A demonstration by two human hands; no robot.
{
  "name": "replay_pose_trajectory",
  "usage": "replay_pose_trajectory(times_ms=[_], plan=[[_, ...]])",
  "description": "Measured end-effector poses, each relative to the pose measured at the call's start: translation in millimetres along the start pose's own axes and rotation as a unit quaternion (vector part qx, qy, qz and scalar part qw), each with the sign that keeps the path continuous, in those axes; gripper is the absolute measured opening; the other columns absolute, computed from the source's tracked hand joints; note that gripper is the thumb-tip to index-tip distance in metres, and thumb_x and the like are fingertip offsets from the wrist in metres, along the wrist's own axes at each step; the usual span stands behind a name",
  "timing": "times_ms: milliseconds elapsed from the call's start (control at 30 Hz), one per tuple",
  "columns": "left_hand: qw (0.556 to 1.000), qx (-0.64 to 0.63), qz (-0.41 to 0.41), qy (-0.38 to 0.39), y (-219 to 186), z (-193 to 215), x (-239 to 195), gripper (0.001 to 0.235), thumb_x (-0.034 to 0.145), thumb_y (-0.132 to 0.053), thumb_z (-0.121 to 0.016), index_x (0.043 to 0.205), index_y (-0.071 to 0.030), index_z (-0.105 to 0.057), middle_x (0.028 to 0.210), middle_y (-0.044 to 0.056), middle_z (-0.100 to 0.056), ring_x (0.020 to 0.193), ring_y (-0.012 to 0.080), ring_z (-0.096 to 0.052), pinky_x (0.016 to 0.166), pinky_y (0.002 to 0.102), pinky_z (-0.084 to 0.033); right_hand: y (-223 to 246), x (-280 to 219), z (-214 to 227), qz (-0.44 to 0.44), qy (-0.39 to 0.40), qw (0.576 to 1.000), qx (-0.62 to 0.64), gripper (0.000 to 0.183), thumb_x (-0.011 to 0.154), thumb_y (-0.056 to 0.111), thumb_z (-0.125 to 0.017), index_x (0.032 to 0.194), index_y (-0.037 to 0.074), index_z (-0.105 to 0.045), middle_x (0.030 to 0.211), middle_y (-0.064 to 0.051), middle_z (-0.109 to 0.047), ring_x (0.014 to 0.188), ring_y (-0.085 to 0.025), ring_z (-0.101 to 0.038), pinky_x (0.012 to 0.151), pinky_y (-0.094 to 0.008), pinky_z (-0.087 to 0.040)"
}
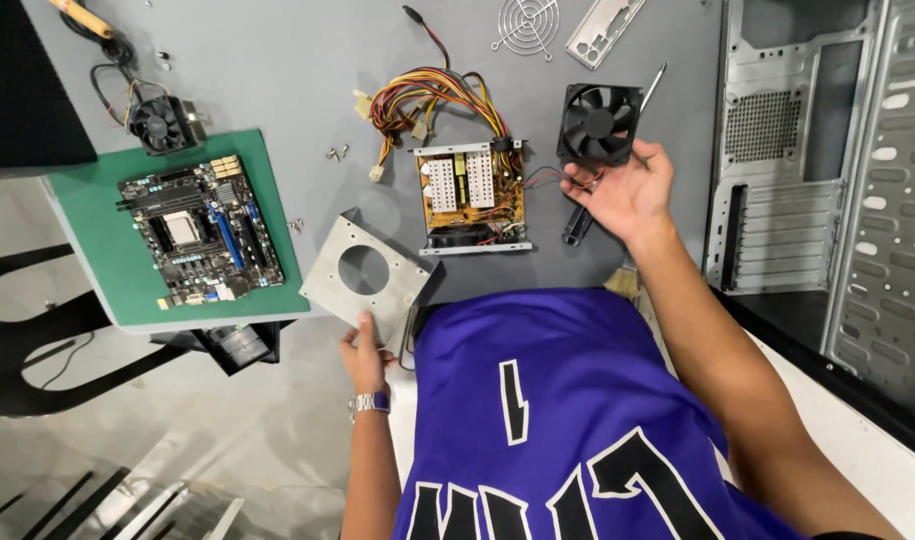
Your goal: The person assembles a computer power supply unit by attaching a fan and a metal cover plate. They use a screwdriver to secure screws, align the fan, and fasten the cover plate to the power supply casing.
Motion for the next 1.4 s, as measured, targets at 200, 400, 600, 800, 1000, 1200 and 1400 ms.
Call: replay_pose_trajectory(times_ms=[200,400,600,800,1000,1200,1400], plan=[[0.971,-0.067,-0.19,-0.13,-22,21,7,0.044,0.098,-0.042,-0.063,0.117,-0.007,-0.047,0.074,0.004,-0.047,0.046,0.0131,-0.055,0.038,0.019,-0.05,-9,-2,-3,-0.007,0.049,0.999,-0.018,0.043,0.072,0.043,-0.053,0.098,0.016,-0.074,0.108,-0.018,-0.071,0.093,-0.044,-0.069,0.097,-0.06,-0.047],[0.931,-0.147,-0.331,-0.042,-102,-20,-50,0.008,0.095,-0.01,-0.063,0.099,-0.004,-0.06,0.073,0.009,-0.056,0.054,0.0153,-0.056,0.053,0.026,-0.051,-20,-8,-16,-0.03,0.141,0.987,-0.075,0.05,0.073,0.039,-0.052,0.113,0.015,-0.069,0.117,-0.018,-0.068,0.105,-0.043,-0.065,0.105,-0.056,-0.044],[0.911,-0.057,-0.358,0.199,-169,-85,-106,0.033,0.091,-0.02,-0.066,0.117,-0.001,-0.063,0.093,0.015,-0.067,0.081,0.0192,-0.065,0.074,0.033,-0.056,-27,-18,-46,0.023,0.216,0.963,-0.161,0.049,0.073,0.021,-0.056,0.121,0.02,-0.063,0.125,-0.017,-0.064,0.113,-0.043,-0.062,0.103,-0.055,-0.046],[0.861,-0.017,-0.266,0.434,-182,-178,-132,0.095,0.081,-0.044,-0.075,0.151,-0.004,-0.024,0.138,0.029,-0.044,0.115,0.0359,-0.059,0.094,0.049,-0.052,-45,-1,-35,0.199,0.186,0.872,-0.406,0.076,0.061,-0.008,-0.079,0.131,0.003,-0.052,0.135,-0.016,-0.051,0.126,-0.029,-0.053,0.104,-0.037,-0.048],[0.906,-0.207,-0.095,0.357,-173,-193,-90,0.042,0.085,-0.025,-0.075,0.117,-0.006,-0.056,0.092,0.016,-0.065,0.077,0.0303,-0.072,0.063,0.045,-0.064,-50,-50,-88,0.297,0.159,0.626,-0.703,0.081,0.073,0.04,-0.084,0.145,0.026,-0.047,0.151,-0.014,-0.014,0.142,-0.035,-0.021,0.119,-0.048,-0.015],[0.87,-0.199,-0.057,0.448,-168,-181,-73,0.043,0.093,-0.028,-0.066,0.128,-0.008,-0.052,0.109,0.025,-0.066,0.091,0.0374,-0.07,0.073,0.052,-0.061,-66,-18,-59,0.168,0.108,0.866,-0.458,0.054,0.094,0.016,-0.065,0.143,0.007,-0.044,0.12,-0.007,-0.06,0.108,-0.015,-0.059,0.094,-0.031,-0.051],[0.885,-0.111,-0.232,0.387,-202,-141,-83,0.052,0.095,-0.034,-0.063,0.136,-0.006,-0.051,0.125,0.022,-0.061,0.111,0.0304,-0.058,0.094,0.047,-0.051,-50,-11,-56,0.14,0.071,0.888,-0.432,0.04,0.09,0.017,-0.069,0.124,0.001,-0.055,0.081,-0.014,-0.067,0.071,-0.023,-0.07,0.068,-0.034,-0.058]])
Point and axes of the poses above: each hand's wrist, its own x-axis towards the middle knuckle, its own z-axis out of the back of the hand, y = z × x, the point moved 3 cm from there along x, towards the middle knuckle
